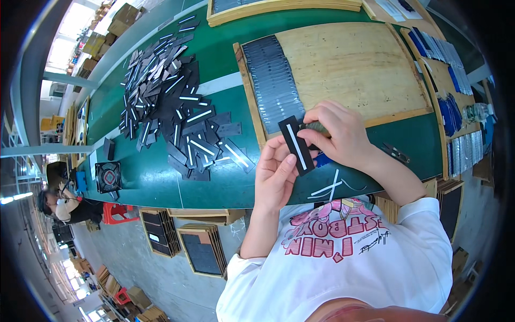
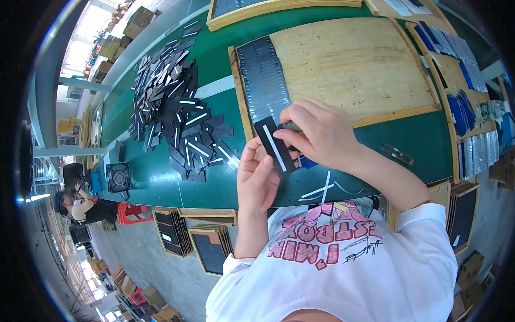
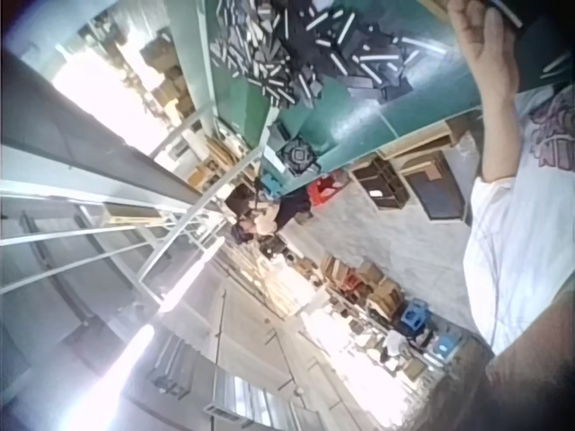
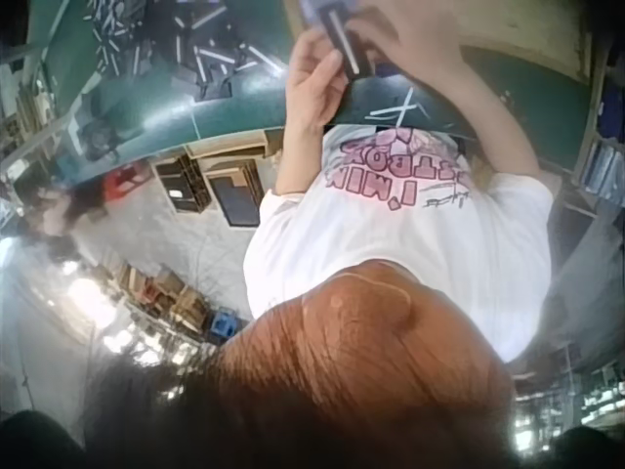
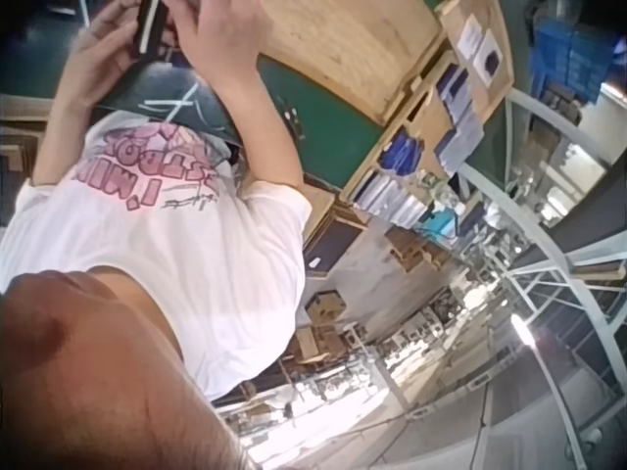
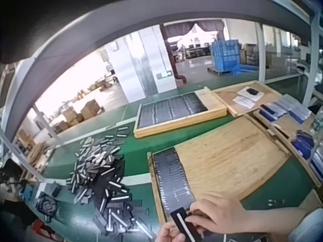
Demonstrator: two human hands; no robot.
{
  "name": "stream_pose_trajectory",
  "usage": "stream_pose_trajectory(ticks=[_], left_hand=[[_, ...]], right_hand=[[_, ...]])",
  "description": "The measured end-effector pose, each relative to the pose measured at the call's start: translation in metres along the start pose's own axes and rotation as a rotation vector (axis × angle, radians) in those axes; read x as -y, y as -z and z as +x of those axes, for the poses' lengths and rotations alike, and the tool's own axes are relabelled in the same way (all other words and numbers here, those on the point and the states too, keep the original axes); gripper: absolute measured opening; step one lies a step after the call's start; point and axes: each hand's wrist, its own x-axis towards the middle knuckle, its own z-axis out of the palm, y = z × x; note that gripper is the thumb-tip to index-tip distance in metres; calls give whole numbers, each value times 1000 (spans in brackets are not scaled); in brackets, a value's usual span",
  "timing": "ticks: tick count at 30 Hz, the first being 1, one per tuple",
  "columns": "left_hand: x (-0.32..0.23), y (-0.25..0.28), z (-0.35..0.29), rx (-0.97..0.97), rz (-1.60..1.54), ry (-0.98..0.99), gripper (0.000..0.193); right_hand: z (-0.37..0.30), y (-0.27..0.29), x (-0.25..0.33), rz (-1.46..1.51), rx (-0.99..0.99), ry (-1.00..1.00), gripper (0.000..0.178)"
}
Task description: Assembling small black strips into a blue holder at a factory workbench.
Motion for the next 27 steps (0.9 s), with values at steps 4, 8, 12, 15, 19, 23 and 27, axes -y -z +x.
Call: stream_pose_trajectory(ticks=[4,8,12,15,19,23,27], left_hand=[[13,-1,3,23,-64,59,32],[14,9,12,-119,-125,46,32],[6,7,9,-130,-34,58,28],[13,13,4,-84,330,-31,22],[10,-1,6,-8,652,-71,28],[9,-14,13,57,106,-149,43],[21,-4,17,114,359,-327,20]], right_hand=[[-6,8,1,2,-50,-14,27],[-24,24,16,331,275,91,27],[-38,39,21,402,456,55,37],[-39,49,13,476,244,-520,39],[-38,46,-2,607,155,-547,3],[-41,44,-8,857,127,-720,11],[-38,50,1,971,104,-813,11]])
